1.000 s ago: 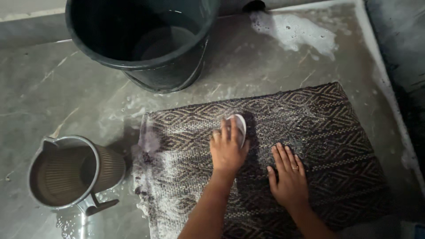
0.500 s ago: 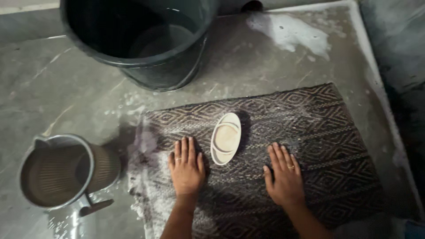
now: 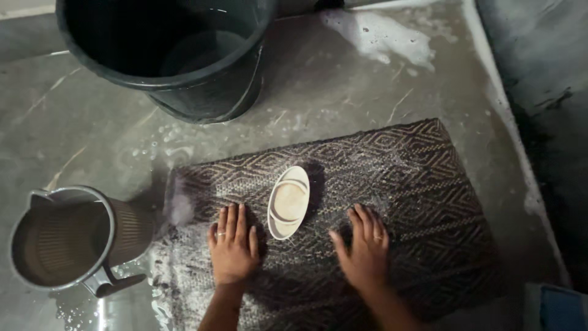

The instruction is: The person pours water from a small plastic jug onto a patterned rug laid on a tiled floor. They then scrub the rug with a white sponge, creating suds, and continue to scrub different sections of the rug.

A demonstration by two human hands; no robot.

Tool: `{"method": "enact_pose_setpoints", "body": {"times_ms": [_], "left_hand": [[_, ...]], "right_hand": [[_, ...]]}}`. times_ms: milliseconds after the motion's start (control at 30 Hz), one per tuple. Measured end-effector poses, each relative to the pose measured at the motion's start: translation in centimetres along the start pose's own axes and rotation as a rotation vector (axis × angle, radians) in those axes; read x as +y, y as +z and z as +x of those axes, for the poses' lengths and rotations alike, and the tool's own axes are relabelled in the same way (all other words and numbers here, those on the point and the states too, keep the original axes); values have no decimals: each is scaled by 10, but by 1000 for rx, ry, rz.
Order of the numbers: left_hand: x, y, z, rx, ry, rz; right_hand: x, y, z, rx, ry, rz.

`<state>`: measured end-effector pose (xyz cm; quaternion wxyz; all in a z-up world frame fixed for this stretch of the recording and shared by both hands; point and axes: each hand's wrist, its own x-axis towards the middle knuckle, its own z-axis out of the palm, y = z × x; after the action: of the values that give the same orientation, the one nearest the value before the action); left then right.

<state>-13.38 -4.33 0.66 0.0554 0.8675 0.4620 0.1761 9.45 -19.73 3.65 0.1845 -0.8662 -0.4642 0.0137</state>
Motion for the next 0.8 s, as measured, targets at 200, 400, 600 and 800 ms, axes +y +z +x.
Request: {"method": "enact_pose_setpoints", "body": {"times_ms": [200,400,600,800], "left_hand": [[-6,24,37,-74,-84,143],[18,51,70,17,-82,91],[27,55,63,-65,-114,62],[18,65,61,-19,-73,84]], "right_hand": [[-105,8,58,-59,134,200],[-125,12,99,-325,97,-106],[-76,18,123,-92,81,52],[-116,43,124,-16,-314,168]]}}
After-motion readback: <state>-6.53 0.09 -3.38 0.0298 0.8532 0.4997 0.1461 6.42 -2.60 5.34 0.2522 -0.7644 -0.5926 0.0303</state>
